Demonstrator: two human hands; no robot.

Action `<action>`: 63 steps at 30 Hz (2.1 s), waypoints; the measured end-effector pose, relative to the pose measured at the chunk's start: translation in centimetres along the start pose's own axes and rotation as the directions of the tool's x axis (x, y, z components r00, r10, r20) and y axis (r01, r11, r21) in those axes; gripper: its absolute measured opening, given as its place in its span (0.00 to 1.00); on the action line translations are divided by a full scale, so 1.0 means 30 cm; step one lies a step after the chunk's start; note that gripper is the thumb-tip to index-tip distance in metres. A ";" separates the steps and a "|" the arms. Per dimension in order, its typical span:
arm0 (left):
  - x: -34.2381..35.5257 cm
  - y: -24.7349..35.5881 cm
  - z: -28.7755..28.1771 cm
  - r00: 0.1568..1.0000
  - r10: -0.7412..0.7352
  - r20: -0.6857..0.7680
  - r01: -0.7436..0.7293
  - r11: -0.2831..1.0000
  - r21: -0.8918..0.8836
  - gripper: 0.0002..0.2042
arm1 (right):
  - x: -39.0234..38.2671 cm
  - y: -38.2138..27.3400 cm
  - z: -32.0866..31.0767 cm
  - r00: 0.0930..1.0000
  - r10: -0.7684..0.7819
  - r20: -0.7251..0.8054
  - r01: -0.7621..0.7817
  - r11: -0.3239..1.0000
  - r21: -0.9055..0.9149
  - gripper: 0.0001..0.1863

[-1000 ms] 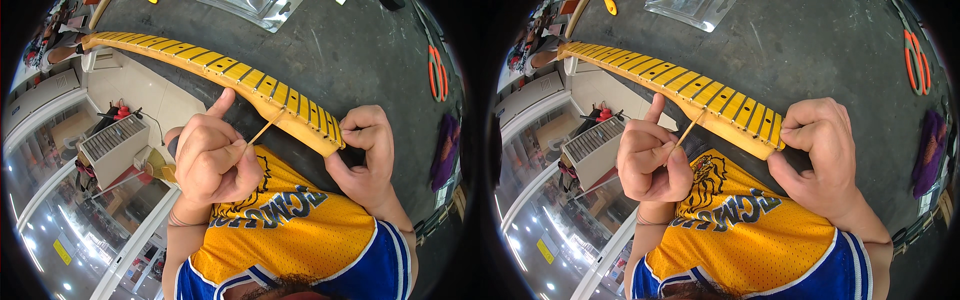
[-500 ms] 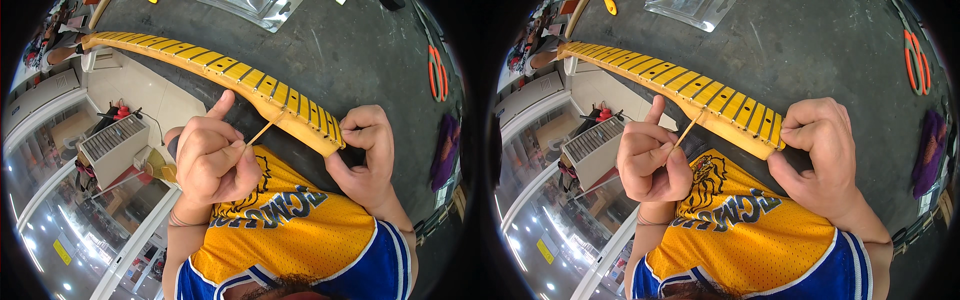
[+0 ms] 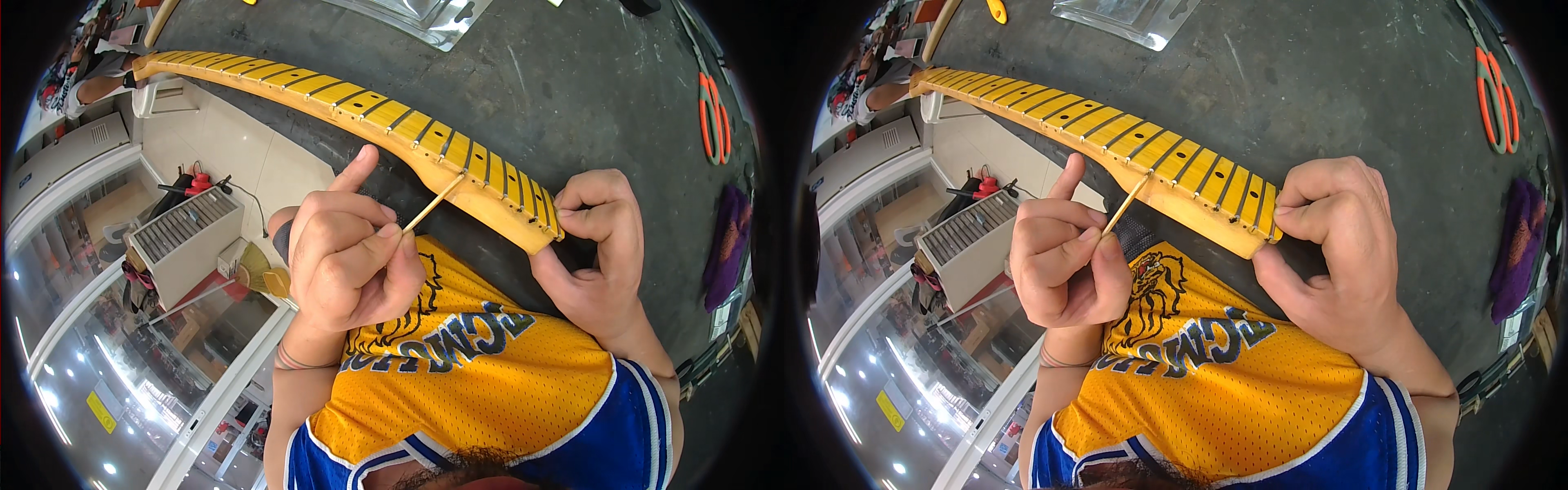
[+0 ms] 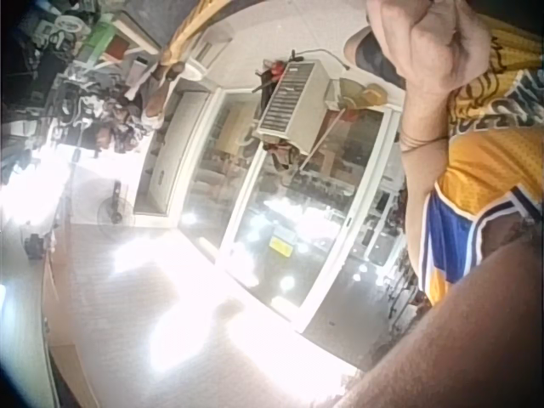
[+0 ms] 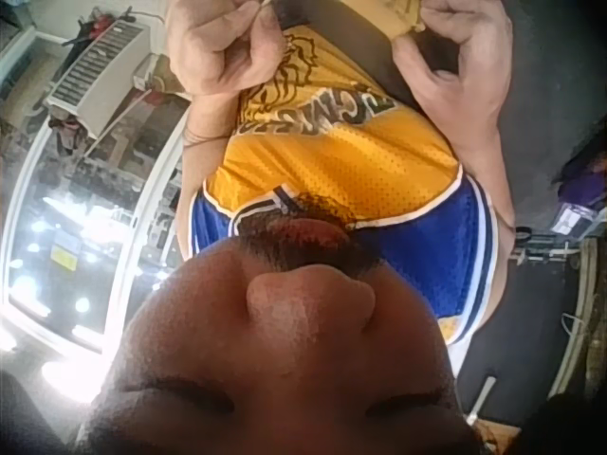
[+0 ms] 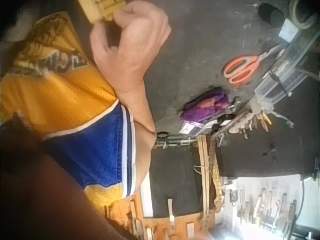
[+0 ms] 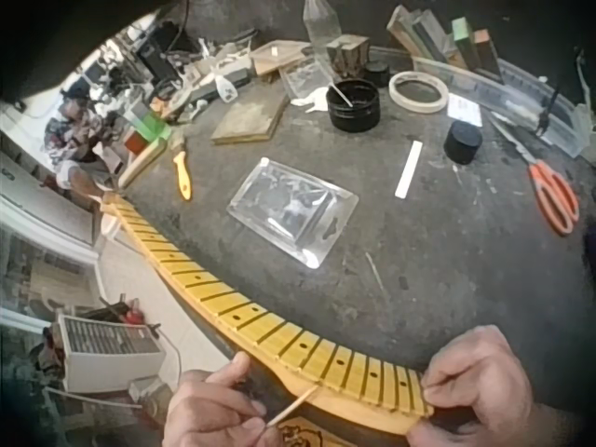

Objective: The person applies a substance to a wooden instrument neck using a thin applicator tool, dipping the tool into a small black container and spreading the liquid along the side of the instrument.

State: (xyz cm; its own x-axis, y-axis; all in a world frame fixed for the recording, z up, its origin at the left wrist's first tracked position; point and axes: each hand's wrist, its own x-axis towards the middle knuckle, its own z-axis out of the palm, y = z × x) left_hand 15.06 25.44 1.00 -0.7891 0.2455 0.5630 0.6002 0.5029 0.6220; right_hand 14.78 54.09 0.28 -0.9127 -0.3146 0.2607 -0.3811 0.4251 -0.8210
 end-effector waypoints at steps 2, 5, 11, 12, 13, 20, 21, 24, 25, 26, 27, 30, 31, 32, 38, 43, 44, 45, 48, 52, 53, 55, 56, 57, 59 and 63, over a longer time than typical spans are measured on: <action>0.000 0.001 -0.001 1.000 0.002 0.003 -0.002 1.000 0.008 0.14 | -0.001 -0.001 -0.001 1.000 0.000 0.000 0.000 1.000 -0.001 0.28; 0.002 0.002 0.000 1.000 0.004 0.011 -0.005 1.000 0.023 0.14 | -0.001 -0.003 0.000 1.000 -0.001 0.003 0.001 1.000 -0.003 0.27; 0.001 0.006 -0.002 1.000 0.010 0.004 -0.010 1.000 0.023 0.15 | -0.004 -0.001 0.002 1.000 0.001 -0.001 -0.001 1.000 0.005 0.27; 0.002 0.008 -0.002 1.000 0.013 -0.004 -0.013 1.000 0.018 0.15 | -0.008 -0.002 0.001 1.000 0.000 -0.005 0.000 1.000 -0.001 0.27; 0.004 0.006 -0.003 1.000 0.011 -0.004 -0.011 1.000 0.019 0.15 | -0.006 0.000 0.001 1.000 -0.001 -0.004 0.001 1.000 -0.004 0.27; 0.008 0.008 -0.018 1.000 -0.016 0.015 0.016 1.000 0.026 0.07 | 0.004 0.002 -0.004 1.000 0.005 0.003 -0.005 1.000 0.002 0.27; 0.015 0.006 -0.031 1.000 -0.013 0.001 0.013 1.000 0.018 0.07 | 0.004 0.002 -0.005 1.000 0.006 0.002 -0.006 1.000 0.001 0.27; 0.093 -0.030 -0.088 0.991 0.075 -0.107 -0.056 0.984 0.171 0.03 | 0.004 0.000 -0.002 1.000 -0.003 0.005 0.003 1.000 0.004 0.27; 0.144 -0.058 -0.111 0.988 0.105 -0.113 -0.081 0.977 0.198 0.03 | 0.006 -0.005 -0.005 1.000 -0.003 0.007 0.003 1.000 -0.004 0.27; 0.198 -0.096 -0.122 0.984 0.136 -0.117 -0.108 0.969 0.220 0.03 | -0.001 0.001 -0.003 1.000 -0.006 0.005 0.007 1.000 -0.010 0.27; 0.252 -0.115 -0.154 0.994 0.086 -0.072 -0.064 0.963 0.262 0.02 | 0.003 -0.002 -0.002 1.000 -0.009 0.001 0.009 1.000 -0.006 0.26; 0.418 -0.149 -0.175 0.998 -0.055 0.022 0.043 0.925 0.378 0.03 | 0.000 -0.003 0.008 1.000 -0.013 -0.009 0.013 1.000 -0.009 0.26; 0.468 -0.177 -0.147 0.989 -0.113 0.097 0.067 0.919 0.388 0.03 | -0.009 0.000 0.007 1.000 0.010 -0.022 -0.010 1.000 -0.018 0.26; 0.508 -0.183 -0.144 0.971 -0.176 0.161 0.094 0.903 0.419 0.03 | -0.006 -0.004 0.006 1.000 -0.003 -0.017 0.003 1.000 -0.012 0.26; 0.614 -0.151 -0.095 0.844 -0.482 0.236 0.317 0.803 0.504 0.08 | 0.002 -0.005 0.008 1.000 0.021 -0.019 -0.021 1.000 0.000 0.26; 0.623 -0.133 -0.100 0.831 -0.501 0.240 0.321 0.786 0.529 0.08 | 0.007 -0.003 0.002 1.000 0.012 -0.014 -0.012 1.000 0.005 0.26; 0.620 -0.145 -0.098 0.817 -0.528 0.232 0.345 0.769 0.538 0.08 | 0.006 -0.002 0.002 1.000 0.014 -0.013 -0.014 1.000 0.003 0.26; 0.611 -0.148 -0.097 0.817 -0.528 0.232 0.346 0.770 0.536 0.08 | 0.006 -0.001 0.002 1.000 0.013 -0.011 -0.013 1.000 -0.001 0.26; 0.608 -0.151 -0.103 0.869 -0.423 0.255 0.180 0.752 0.635 0.08 | 0.004 0.005 0.001 1.000 0.011 -0.010 -0.011 1.000 -0.001 0.26; 0.615 -0.121 -0.107 0.811 -0.518 0.273 0.254 0.731 0.633 0.08 | 0.001 0.001 0.005 1.000 0.013 -0.017 -0.013 1.000 -0.007 0.26; 0.606 -0.114 -0.102 0.837 -0.468 0.285 0.180 0.726 0.663 0.08 | -0.001 0.001 0.005 1.000 0.014 -0.017 -0.014 1.000 -0.008 0.26; 0.608 -0.138 -0.115 0.833 -0.458 0.310 0.150 0.728 0.669 0.08 | -0.001 0.000 0.005 0.999 0.026 -0.023 -0.026 1.000 -0.010 0.25; 0.612 -0.154 -0.126 0.829 -0.447 0.335 0.120 0.728 0.675 0.08 | 0.001 -0.001 0.005 1.000 0.020 -0.020 -0.020 1.000 -0.009 0.25; 0.615 -0.175 -0.135 0.830 -0.450 0.329 0.124 0.725 0.678 0.08 | 0.003 -0.003 0.006 1.000 0.015 -0.024 -0.015 1.000 -0.004 0.25; 0.621 -0.206 -0.131 0.825 -0.445 0.348 0.055 0.676 0.734 0.09 | 0.002 -0.001 0.007 0.999 0.016 -0.029 -0.016 1.000 0.001 0.25; 0.601 -0.138 -0.127 0.846 -0.413 0.338 0.057 0.699 0.713 0.09 | 0.007 -0.002 0.006 1.000 0.011 -0.021 -0.011 1.000 -0.013 0.25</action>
State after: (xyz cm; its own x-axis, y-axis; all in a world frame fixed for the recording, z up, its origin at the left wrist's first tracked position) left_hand -1.17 24.63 10.65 -0.9594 0.2797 0.0352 0.2817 0.9563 0.0788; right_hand 14.64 53.84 0.29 -0.9196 -0.2923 0.2626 -0.3731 0.4398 -0.8169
